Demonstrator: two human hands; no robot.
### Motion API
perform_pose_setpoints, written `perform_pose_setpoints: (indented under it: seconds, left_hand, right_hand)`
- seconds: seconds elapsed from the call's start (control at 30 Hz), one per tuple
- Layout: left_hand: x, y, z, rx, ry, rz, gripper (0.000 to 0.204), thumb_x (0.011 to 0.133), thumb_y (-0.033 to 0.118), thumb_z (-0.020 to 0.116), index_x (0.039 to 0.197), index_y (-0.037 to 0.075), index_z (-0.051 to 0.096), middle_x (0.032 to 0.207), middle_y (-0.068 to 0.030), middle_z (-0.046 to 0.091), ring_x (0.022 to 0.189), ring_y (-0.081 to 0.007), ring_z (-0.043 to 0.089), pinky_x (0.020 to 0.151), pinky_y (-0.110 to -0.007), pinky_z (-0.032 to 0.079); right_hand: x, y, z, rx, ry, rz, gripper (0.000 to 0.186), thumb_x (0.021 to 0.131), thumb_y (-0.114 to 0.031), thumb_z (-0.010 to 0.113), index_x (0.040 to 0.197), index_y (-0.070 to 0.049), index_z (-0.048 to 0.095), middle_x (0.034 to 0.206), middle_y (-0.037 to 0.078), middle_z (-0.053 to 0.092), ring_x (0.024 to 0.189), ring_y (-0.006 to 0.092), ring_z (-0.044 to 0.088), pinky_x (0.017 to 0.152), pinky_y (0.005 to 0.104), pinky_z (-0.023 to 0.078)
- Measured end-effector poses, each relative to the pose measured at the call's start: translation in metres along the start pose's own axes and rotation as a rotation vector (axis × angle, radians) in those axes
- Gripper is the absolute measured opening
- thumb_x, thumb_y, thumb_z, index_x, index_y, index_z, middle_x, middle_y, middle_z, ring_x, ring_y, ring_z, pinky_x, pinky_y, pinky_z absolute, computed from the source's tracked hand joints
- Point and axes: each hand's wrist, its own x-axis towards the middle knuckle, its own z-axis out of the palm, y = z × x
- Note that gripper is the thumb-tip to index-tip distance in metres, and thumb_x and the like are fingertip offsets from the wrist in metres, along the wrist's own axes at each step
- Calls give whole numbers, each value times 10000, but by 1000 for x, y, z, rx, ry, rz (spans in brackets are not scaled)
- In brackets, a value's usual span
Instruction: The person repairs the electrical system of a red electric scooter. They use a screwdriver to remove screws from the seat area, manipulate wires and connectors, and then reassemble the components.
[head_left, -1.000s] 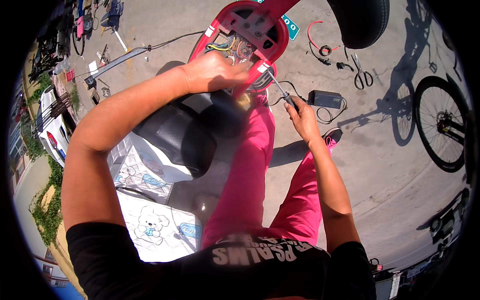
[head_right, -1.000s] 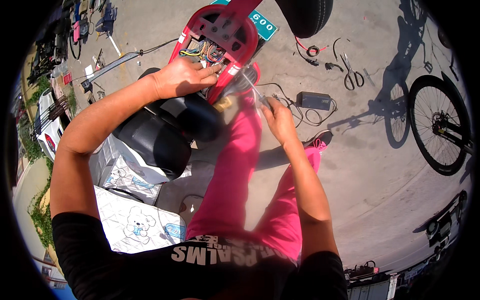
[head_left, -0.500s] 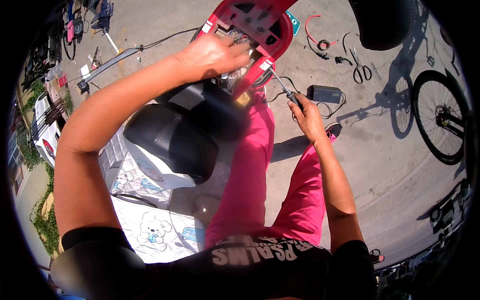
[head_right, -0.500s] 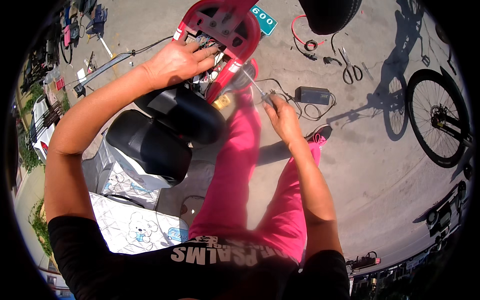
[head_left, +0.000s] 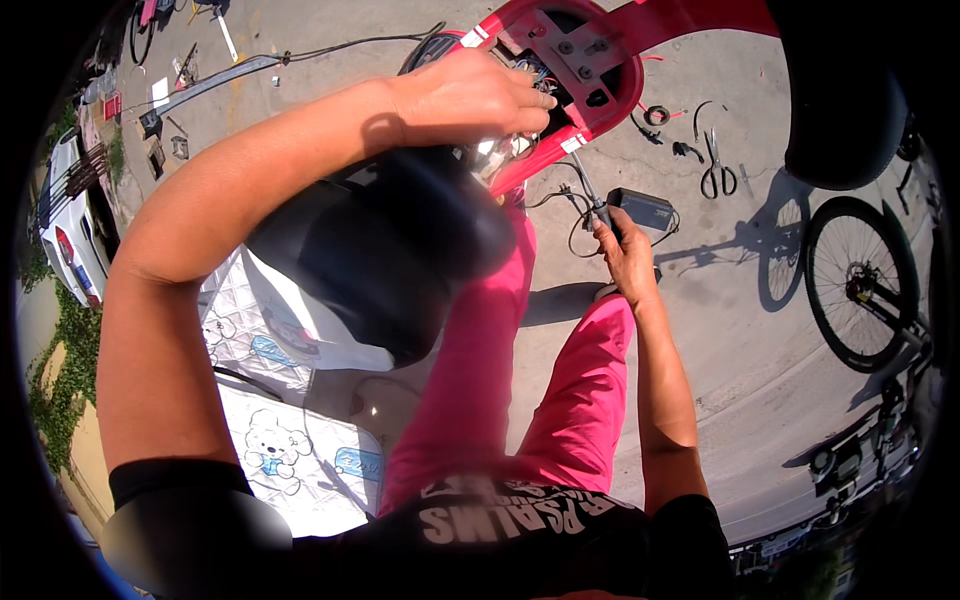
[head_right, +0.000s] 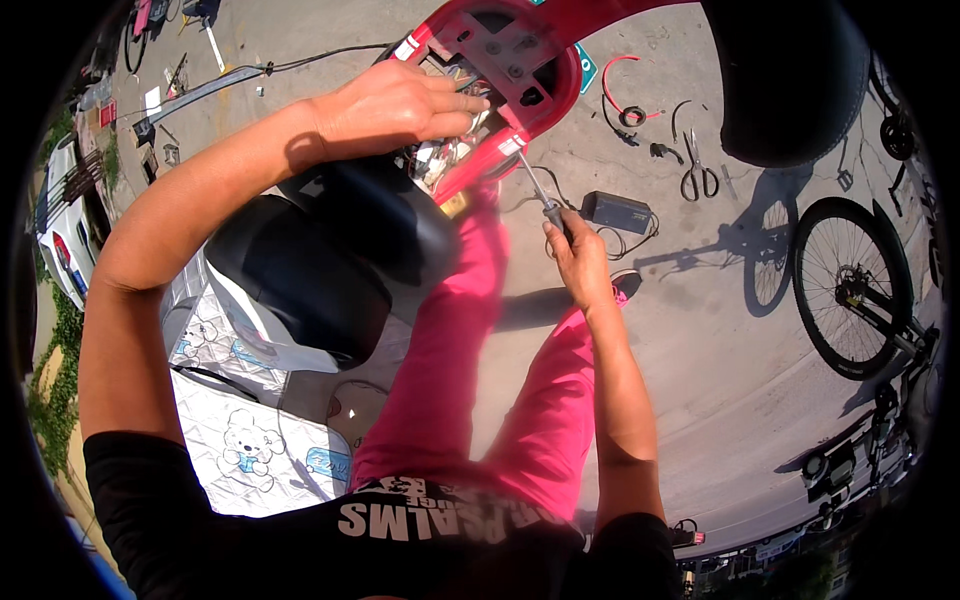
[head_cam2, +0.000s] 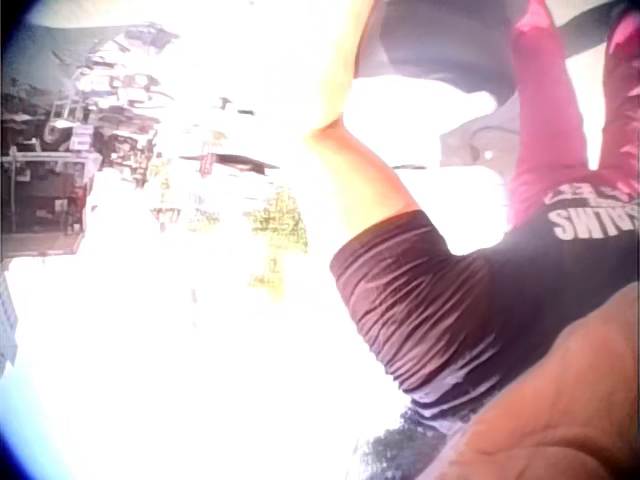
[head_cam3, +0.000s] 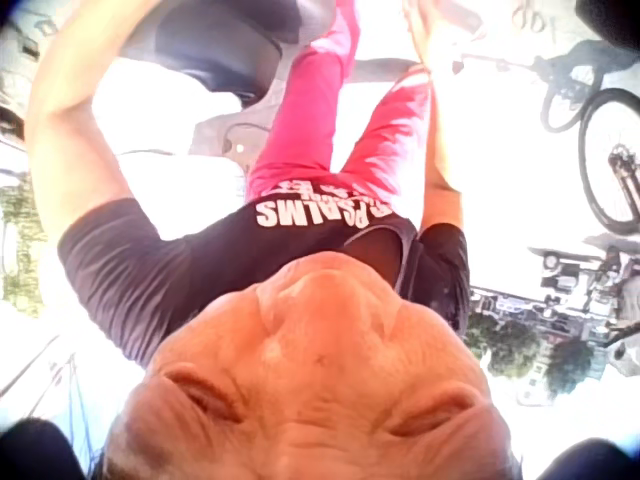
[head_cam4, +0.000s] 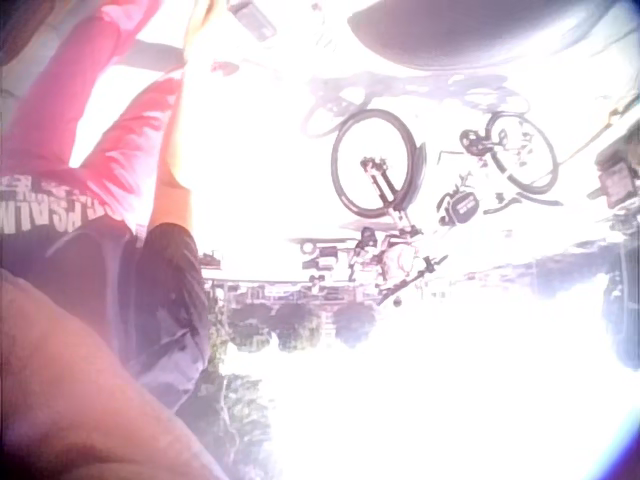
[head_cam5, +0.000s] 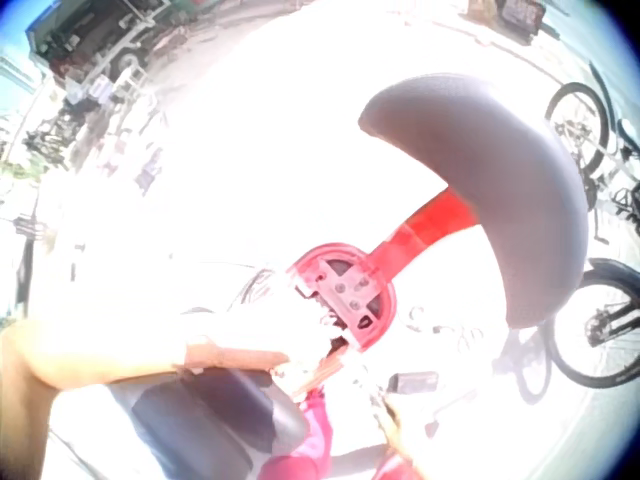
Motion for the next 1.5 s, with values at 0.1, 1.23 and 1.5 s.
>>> perform_pose_setpoints:
  seconds: [0.1,1.23,1.5]
  left_hand:
    - [4,21,2,-224,2,-278,179,799,110,585,965,72,642,1149,-110,641,972,-292,625,752,-375,522]
    - [66,50,78,-80,-3,-1311,179,778,155,658,829,-7,716,793,-257,648,791,-402,661,730,-443,522]
    - [61,51,76,-345,81,-1425,160,791,117,699,759,-40,690,656,-170,653,591,-249,634,594,-372,493]
  right_hand:
    - [-2,-1,-2,11,6,28,226,950,-208,609,1027,4,591,660,15,481,604,105,428,560,270,389]
    - [7,39,4,178,54,-274,215,878,-209,595,968,-15,625,851,209,648,820,380,622,731,430,487]
    - [11,58,23,94,174,-363,254,878,-269,619,982,-38,640,912,173,657,880,362,628,767,453,497]
